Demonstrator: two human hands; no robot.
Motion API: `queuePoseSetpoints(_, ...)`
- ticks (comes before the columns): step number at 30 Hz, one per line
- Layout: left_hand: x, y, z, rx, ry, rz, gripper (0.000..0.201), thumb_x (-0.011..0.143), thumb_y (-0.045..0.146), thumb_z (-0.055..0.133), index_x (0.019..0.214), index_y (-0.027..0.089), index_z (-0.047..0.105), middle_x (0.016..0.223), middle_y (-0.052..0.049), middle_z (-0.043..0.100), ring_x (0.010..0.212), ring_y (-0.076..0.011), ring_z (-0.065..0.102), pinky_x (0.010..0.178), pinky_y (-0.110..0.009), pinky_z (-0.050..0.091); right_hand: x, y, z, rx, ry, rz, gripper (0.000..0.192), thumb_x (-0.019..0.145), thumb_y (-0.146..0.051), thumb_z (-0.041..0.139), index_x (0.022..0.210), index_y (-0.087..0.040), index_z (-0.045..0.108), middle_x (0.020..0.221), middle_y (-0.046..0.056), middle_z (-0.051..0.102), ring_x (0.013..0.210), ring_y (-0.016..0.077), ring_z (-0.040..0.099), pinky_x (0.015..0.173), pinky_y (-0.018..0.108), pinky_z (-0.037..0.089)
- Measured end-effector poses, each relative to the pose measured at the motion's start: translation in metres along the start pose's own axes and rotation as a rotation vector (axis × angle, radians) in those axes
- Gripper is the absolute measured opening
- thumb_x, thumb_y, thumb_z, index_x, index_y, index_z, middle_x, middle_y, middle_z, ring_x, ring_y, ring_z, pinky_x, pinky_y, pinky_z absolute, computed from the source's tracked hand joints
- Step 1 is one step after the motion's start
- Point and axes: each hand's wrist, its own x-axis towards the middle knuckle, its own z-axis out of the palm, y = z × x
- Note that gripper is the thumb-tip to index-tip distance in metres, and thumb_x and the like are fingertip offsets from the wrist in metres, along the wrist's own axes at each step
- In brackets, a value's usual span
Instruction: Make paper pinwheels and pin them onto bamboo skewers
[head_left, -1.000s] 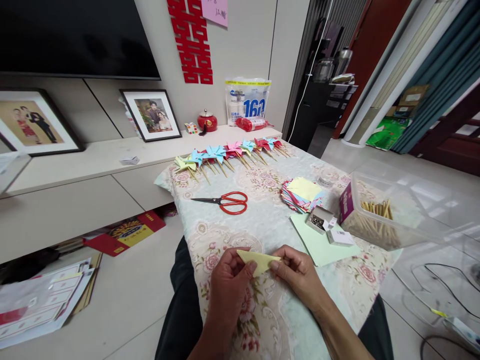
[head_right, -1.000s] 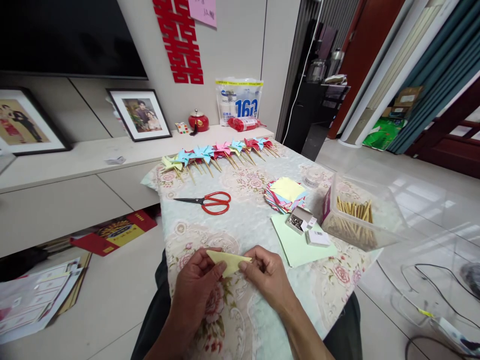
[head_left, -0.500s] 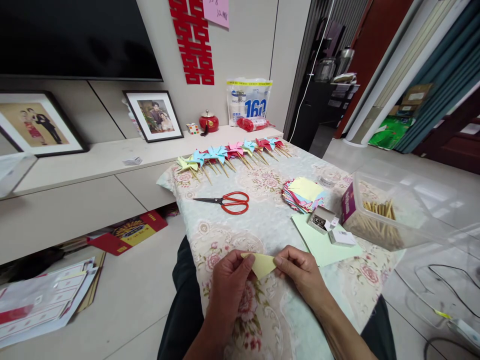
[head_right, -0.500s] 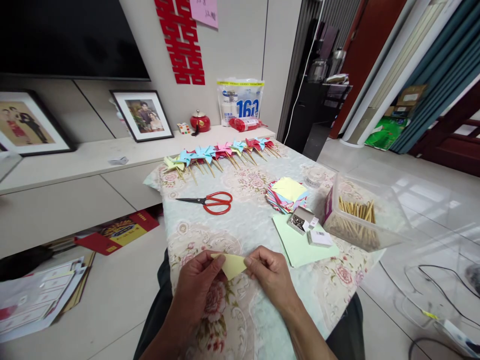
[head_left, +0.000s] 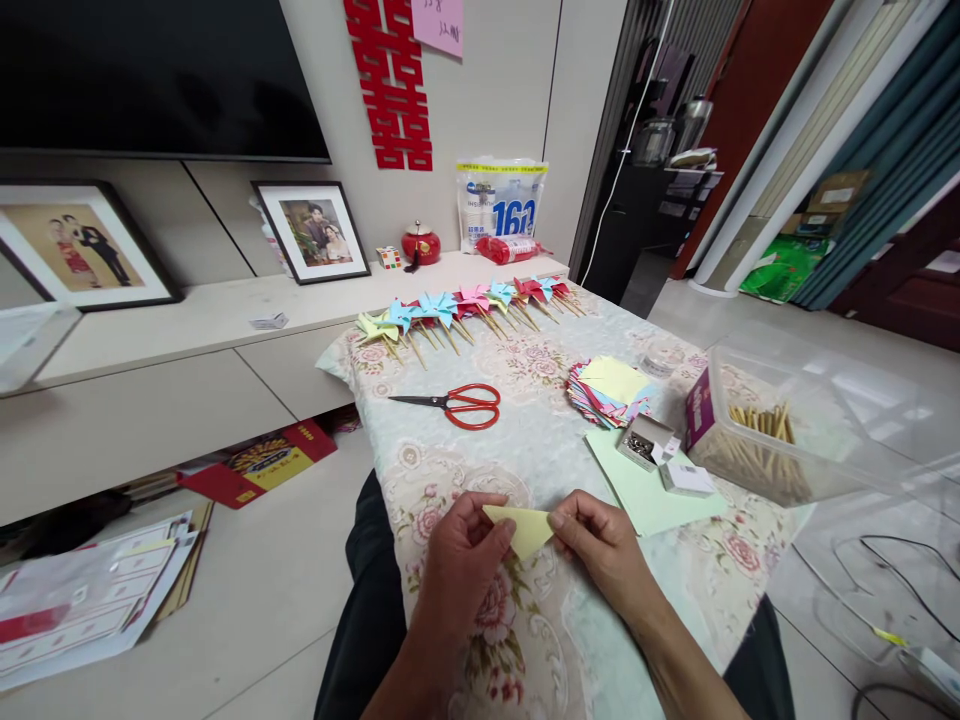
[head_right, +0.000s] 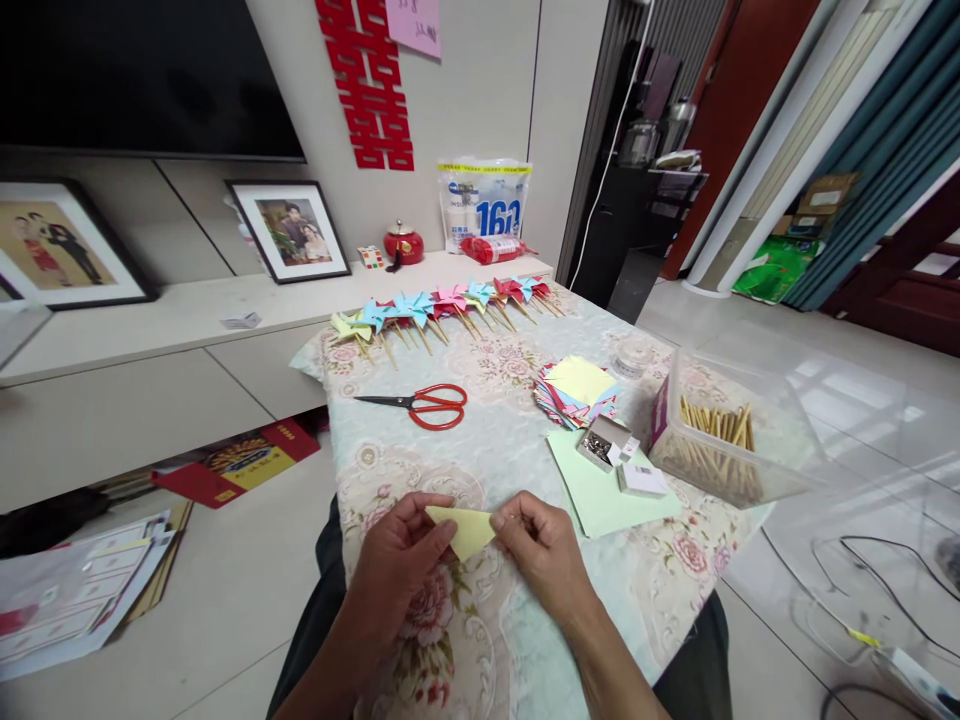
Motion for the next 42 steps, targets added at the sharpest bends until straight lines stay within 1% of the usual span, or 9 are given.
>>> queuePoseSetpoints(6, -0.002, 0.01, -0.018, 0.178, -0.088, 0.017, 0.013, 0.064, 0.02, 0.078, 0.072, 0.016, 0.068, 0.058, 0.002, 0.06, 0.052, -0.0099, 0.048, 0.05, -0.02, 0.035, -0.002, -0.011, 0.001, -0.107, -0.061, -0.061, 0.037, 0.086, -0.051, 0.065, 0.07, -0.018, 0.064, 0.056, -0.003, 0.05, 0.055, 0.0122, 0.039, 0.052, 0.026, 0.028)
queuePoseSetpoints(12, -0.011, 0.014, -0.013, -0.278, -0.167, -0.037, 0.03, 0.066, 0.024, 0.083, 0.094, 0.019, 0.073, 0.082, -0.003, 0.071, 0.076, -0.0157, 0.061, 0.074, -0.027, 0.048, 0.009, -0.021, 0.023, 0.109, 0.077, -0.049, 0.034, 0.081, -0.05, 0.072, 0.069, -0.019, 0.067, 0.056, 0.0, 0.06, 0.053, 0.0145, 0.049, 0.055, 0.027, 0.036)
queuePoseSetpoints(18, -0.011, 0.015, -0.015, -0.375, -0.054, -0.029, 0.018, 0.064, 0.027, 0.085, 0.077, 0.018, 0.076, 0.066, 0.001, 0.066, 0.059, -0.009, 0.053, 0.06, -0.02, 0.043, 0.019, -0.028, 0.045, 0.34, 0.066, 0.081, 0.036, 0.071, -0.049, 0.08, 0.064, -0.017, 0.066, 0.053, 0.0, 0.061, 0.048, 0.011, 0.048, 0.052, 0.024, 0.036)
queuePoseSetpoints(23, -0.009, 0.015, -0.033, -0.405, -0.246, 0.038, 0.042, 0.069, 0.022, 0.083, 0.111, 0.026, 0.075, 0.106, -0.006, 0.075, 0.098, -0.021, 0.067, 0.088, -0.029, 0.05, 0.026, -0.037, 0.053, 0.75, -0.027, 0.346, 0.033, 0.064, -0.035, 0.086, 0.06, -0.016, 0.059, 0.045, -0.004, 0.053, 0.041, 0.0058, 0.04, 0.045, 0.019, 0.028)
queuePoseSetpoints(28, -0.007, 0.017, -0.052, -0.229, -0.283, 0.184, 0.05, 0.075, 0.026, 0.08, 0.124, 0.032, 0.069, 0.14, -0.008, 0.06, 0.133, -0.0306, 0.05, 0.104, -0.039, 0.044, 0.026, -0.04, 0.061, 0.899, -0.271, 0.579, 0.029, 0.062, -0.021, 0.082, 0.058, -0.016, 0.054, 0.044, -0.007, 0.047, 0.039, 0.0039, 0.039, 0.042, 0.015, 0.027)
queuePoseSetpoints(34, -0.01, 0.037, -0.066, 0.072, -0.411, 0.386, 0.004, 0.075, 0.025, 0.08, 0.075, 0.028, 0.078, 0.111, -0.009, 0.072, 0.132, -0.0314, 0.05, 0.113, -0.046, 0.032, 0.02, -0.041, 0.067, 0.731, -0.452, 0.618, 0.014, 0.06, -0.017, 0.075, 0.064, -0.015, 0.061, 0.055, -0.002, 0.059, 0.045, 0.0074, 0.052, 0.046, 0.017, 0.038)
queuePoseSetpoints(37, -0.012, 0.044, -0.072, 0.099, -0.4, 0.437, 0.009, 0.076, 0.028, 0.079, 0.068, 0.026, 0.077, 0.097, -0.011, 0.073, 0.124, -0.0319, 0.055, 0.111, -0.046, 0.033, 0.034, -0.044, 0.066, 0.533, -0.567, 0.582, 0.025, 0.062, -0.031, 0.079, 0.075, -0.014, 0.065, 0.057, -0.001, 0.061, 0.044, 0.0085, 0.052, 0.044, 0.019, 0.037)
queuePoseSetpoints(39, -0.013, 0.047, -0.074, 0.058, -0.323, 0.449, 0.009, 0.071, 0.028, 0.083, 0.066, 0.024, 0.075, 0.094, -0.011, 0.072, 0.116, -0.0317, 0.059, 0.101, -0.042, 0.042, 0.058, -0.047, 0.064, 0.268, -0.574, 0.391, 0.039, 0.075, -0.051, 0.069, 0.083, -0.012, 0.066, 0.062, 0.002, 0.062, 0.044, 0.0086, 0.05, 0.045, 0.02, 0.037)
queuePoseSetpoints(42, -0.014, 0.046, -0.071, -0.056, -0.15, 0.378, 0.014, 0.065, 0.026, 0.086, 0.064, 0.02, 0.073, 0.085, -0.008, 0.068, 0.09, -0.0242, 0.063, 0.081, -0.032, 0.049, 0.108, -0.053, 0.065, -0.515, -0.248, -0.13, 0.036, 0.096, -0.04, 0.043, 0.089, -0.013, 0.064, 0.075, 0.006, 0.067, 0.063, 0.0146, 0.06, 0.06, 0.025, 0.046)
